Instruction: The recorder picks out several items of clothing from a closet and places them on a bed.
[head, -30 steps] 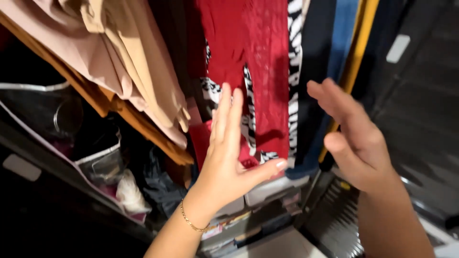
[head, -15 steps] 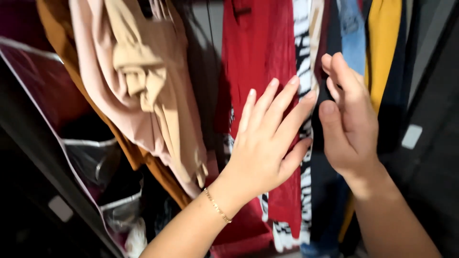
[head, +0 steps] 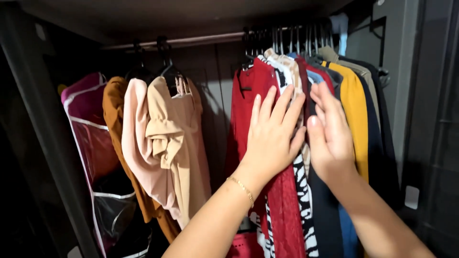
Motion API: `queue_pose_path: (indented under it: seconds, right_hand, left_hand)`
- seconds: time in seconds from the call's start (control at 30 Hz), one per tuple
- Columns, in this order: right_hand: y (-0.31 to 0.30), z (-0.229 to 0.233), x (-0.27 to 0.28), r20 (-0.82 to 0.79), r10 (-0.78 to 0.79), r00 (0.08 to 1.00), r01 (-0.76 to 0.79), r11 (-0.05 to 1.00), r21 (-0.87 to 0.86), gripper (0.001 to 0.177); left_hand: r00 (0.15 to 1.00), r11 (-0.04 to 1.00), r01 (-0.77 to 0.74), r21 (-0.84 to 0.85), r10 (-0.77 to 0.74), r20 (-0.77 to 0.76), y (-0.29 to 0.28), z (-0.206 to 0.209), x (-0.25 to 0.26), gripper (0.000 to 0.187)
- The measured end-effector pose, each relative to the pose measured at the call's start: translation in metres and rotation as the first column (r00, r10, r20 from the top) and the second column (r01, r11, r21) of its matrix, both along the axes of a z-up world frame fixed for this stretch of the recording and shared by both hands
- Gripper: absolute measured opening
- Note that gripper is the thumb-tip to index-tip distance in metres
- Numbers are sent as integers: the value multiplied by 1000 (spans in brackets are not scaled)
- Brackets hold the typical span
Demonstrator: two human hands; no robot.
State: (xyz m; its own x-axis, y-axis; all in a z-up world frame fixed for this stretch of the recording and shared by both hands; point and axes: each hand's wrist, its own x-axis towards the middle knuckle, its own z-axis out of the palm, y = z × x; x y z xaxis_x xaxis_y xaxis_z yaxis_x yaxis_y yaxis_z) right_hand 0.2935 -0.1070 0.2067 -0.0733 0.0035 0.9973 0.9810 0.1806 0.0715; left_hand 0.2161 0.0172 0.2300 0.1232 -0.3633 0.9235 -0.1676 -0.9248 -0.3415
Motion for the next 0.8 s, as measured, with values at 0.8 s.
queue_pose_path:
  seconds: [0.8]
  right_hand:
    - [12, 39, 1, 118, -464, 878, 465, 885, 23, 62]
  left_hand:
    - [948, 974, -204, -103, 222, 226, 61, 24, -16, 44]
